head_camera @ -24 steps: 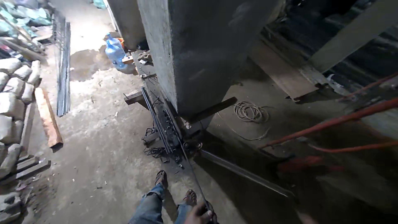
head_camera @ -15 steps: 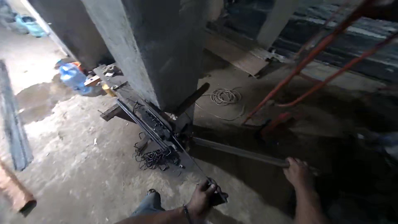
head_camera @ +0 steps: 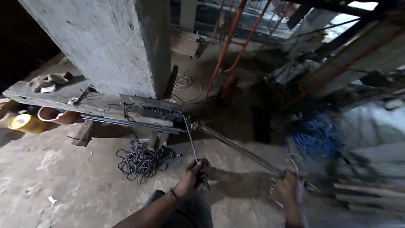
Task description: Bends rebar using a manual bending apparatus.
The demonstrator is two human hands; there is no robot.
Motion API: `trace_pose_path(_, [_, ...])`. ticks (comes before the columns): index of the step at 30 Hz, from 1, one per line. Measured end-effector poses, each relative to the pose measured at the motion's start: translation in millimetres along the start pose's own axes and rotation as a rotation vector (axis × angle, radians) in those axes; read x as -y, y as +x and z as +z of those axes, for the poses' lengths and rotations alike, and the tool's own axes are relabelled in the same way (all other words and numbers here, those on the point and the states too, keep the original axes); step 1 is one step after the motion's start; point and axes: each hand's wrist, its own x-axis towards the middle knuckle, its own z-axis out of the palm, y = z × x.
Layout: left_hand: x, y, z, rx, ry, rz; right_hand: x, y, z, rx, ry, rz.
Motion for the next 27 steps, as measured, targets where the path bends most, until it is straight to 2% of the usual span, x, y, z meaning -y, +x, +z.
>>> trace_pose_path(5, [-45.6,-28.0,-53.7,0.046,0.127,-0.122,-1.9,-114.8,8.0,-0.077,0.124,0.101])
trace_pose_path(7, [-62.1,-31.9,-66.1,0.046,0.195,-0.145,-1.7,-142.5,10.8,-0.102,-0.015,0.110])
trace_pose_path(10, [-79.0,-34.9,-85.3,0.095,0.304,-0.173,23.0,-181.8,-7.6,-0.010,-0.277,0.252])
trace_pose_path(17, [-121.7,-34.5,-124.1,0.141,0.419,-0.261,63.5,-272.9,-19.4,0.072,-0.316,0.324])
trace_pose_path(19, [-131.4,-34.7,-130.0,0.146,0.486,-0.279,69.6,-284.7,-22.2,0.104,-0.336,0.325])
trace_pose_path(22, [-124.4,-33.1,-111.6,0.141,0.572,-0.326,40.5,-236.1,-25.5,0.144,-0.360,0.258])
trace_pose_path(24, [-111.8,-26.5,-97.8,0.123,0.567,-0.325,19.6,-166.6,-28.4,0.317,-0.400,0.220])
trace_pose_path(27, [-99.6,-25.9,-89.6,0.102,0.533,-0.284,-7.2,-60.4,-14.5,0.543,-0.358,0.061])
